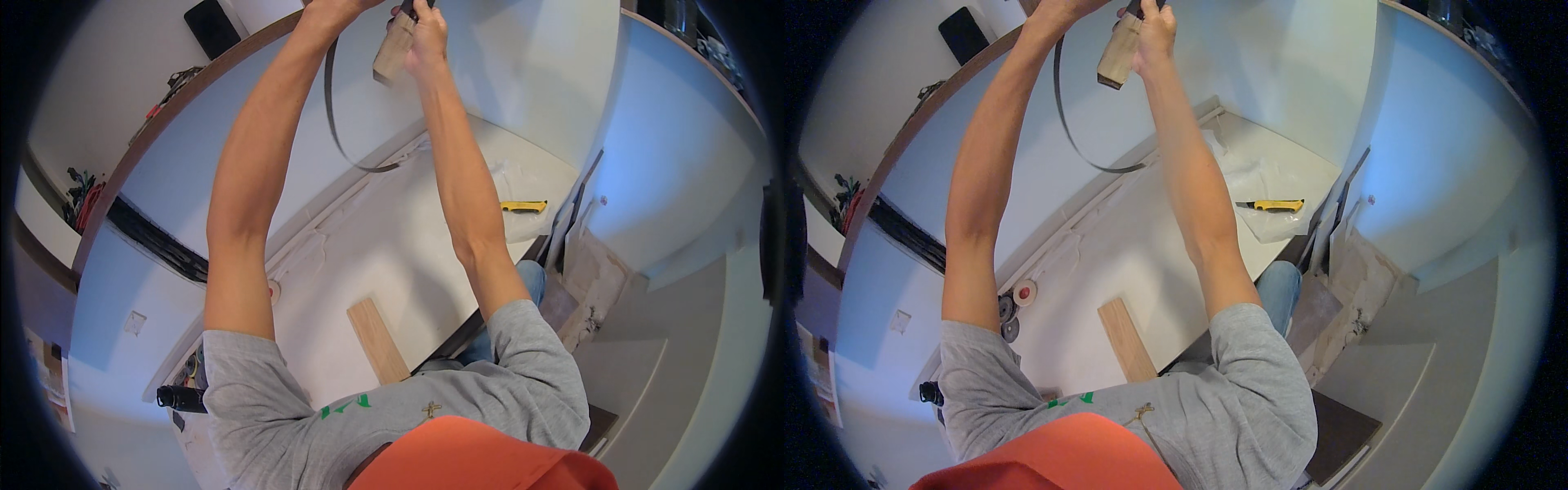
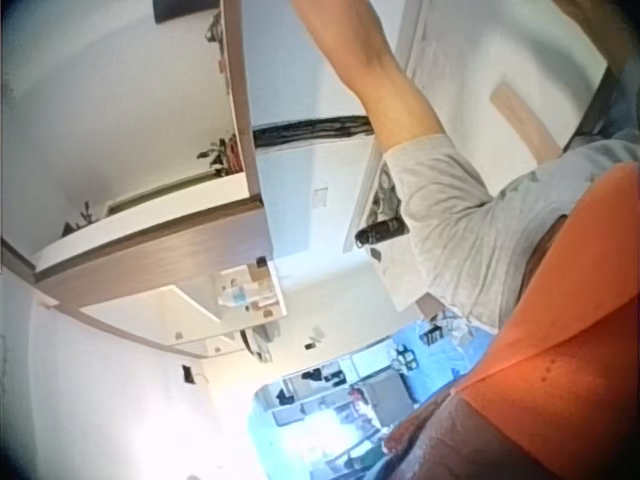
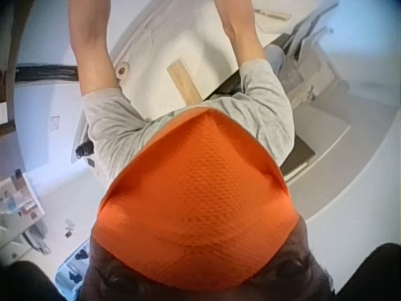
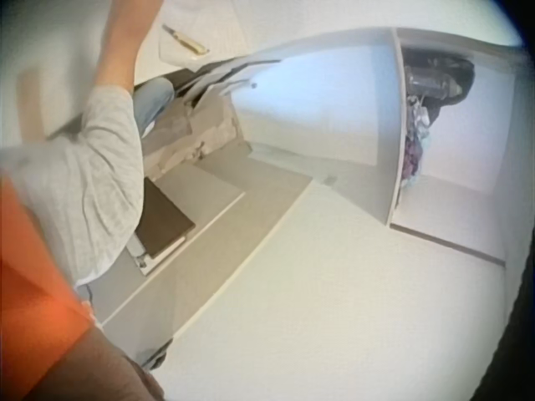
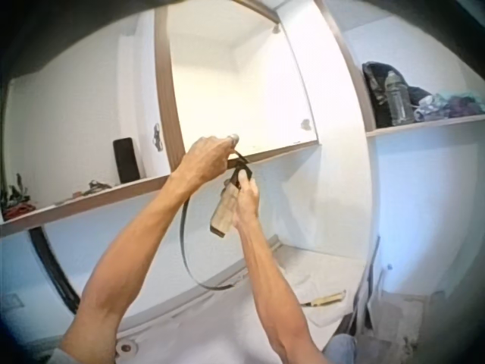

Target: The person uses a utility knife to trim excess edge banding along the curved edge of a white cabinet door. They repeatedly align a wooden block as a straightedge guide, cut along the edge, and remove the trimmed strip. The person also uses a small sanding block to smooth the cut edge.

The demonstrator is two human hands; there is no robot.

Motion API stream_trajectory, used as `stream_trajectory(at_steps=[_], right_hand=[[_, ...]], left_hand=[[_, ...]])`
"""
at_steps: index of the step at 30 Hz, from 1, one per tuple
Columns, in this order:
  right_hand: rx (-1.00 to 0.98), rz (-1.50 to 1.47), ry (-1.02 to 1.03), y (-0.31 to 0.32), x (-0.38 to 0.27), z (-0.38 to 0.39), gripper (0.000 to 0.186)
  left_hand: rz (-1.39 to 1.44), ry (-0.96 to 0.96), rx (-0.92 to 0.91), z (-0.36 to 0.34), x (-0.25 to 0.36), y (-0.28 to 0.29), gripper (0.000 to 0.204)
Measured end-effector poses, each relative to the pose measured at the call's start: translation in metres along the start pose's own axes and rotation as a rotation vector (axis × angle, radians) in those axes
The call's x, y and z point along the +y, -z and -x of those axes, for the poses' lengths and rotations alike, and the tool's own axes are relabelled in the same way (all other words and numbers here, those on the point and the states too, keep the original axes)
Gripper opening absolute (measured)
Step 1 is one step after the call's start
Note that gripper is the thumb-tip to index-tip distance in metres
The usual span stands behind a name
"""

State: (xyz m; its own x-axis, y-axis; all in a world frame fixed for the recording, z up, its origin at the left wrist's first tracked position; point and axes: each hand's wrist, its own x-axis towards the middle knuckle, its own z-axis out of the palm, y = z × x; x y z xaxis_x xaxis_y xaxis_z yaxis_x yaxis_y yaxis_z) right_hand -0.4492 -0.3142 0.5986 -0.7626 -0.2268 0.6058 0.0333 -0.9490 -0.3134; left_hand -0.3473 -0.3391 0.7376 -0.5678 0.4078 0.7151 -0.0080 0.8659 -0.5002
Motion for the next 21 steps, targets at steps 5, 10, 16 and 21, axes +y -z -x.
stream_trajectory(at_steps=[5, 10, 16, 21], right_hand=[[-0.001, -0.014, -0.018, 0.006, -0.006, -0.009, 0.021], [-0.01, -0.003, -0.004, 0.008, -0.004, -0.012, 0.021], [-0.036, -0.011, 0.019, 0.009, -0.003, -0.015, 0.022], [-0.054, -0.047, 0.029, 0.007, -0.004, -0.017, 0.02]], left_hand=[[-0.019, 0.005, 0.04, 0.0, 0.003, -0.004, 0.017], [-0.009, 0.007, 0.048, 0.002, 0.003, -0.005, 0.021], [-0.027, 0.002, 0.041, 0.003, 0.003, -0.006, 0.023], [-0.022, 0.017, 0.053, 0.002, 0.004, -0.008, 0.023]])
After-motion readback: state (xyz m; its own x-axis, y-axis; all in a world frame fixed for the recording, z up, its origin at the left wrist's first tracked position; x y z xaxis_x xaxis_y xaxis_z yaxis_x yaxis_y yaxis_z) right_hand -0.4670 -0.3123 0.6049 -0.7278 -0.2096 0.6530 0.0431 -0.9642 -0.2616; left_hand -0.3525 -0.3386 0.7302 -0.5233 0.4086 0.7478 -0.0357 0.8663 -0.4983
